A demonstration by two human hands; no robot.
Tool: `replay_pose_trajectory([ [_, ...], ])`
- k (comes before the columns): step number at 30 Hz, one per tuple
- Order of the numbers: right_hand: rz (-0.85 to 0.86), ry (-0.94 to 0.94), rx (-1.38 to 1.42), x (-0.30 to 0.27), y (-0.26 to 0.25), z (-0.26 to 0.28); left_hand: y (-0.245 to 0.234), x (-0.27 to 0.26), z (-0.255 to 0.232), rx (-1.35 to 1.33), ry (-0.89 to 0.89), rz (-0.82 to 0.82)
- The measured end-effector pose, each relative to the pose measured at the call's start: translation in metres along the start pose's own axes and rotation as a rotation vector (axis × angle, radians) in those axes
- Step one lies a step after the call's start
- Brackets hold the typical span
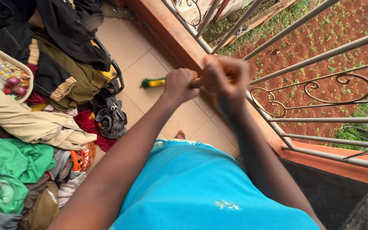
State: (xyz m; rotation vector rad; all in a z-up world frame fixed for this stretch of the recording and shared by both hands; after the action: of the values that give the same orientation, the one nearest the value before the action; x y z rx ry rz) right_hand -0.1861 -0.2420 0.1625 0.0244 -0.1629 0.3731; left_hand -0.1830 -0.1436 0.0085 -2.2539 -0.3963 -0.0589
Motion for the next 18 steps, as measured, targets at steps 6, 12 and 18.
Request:
replay_pose_trajectory([
  [6, 0.086, 0.087, -0.035, -0.005, 0.01, -0.005, 0.011, -0.016, 0.011, -0.004, 0.014, 0.009],
  [12, 0.042, 0.113, 0.04, 0.004, 0.002, 0.025, -0.002, -0.025, -0.014, -0.003, -0.048, 0.014],
  [18, 0.037, -0.005, 0.17, -0.005, -0.01, 0.06, -0.019, -0.027, -0.039, 0.016, 0.007, -0.099],
])
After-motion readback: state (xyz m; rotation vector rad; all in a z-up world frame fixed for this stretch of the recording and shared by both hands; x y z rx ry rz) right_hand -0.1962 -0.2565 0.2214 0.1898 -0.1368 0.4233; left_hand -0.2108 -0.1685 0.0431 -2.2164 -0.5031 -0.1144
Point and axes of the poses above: each hand's wrist, its own x-axis towards the middle knuckle, its own y-axis out of the palm, z = x × y, the point moved 5 cm from there along x, towards the middle knuckle, and after that the axes turned 14 degrees about -z, right-handed, at the moved point
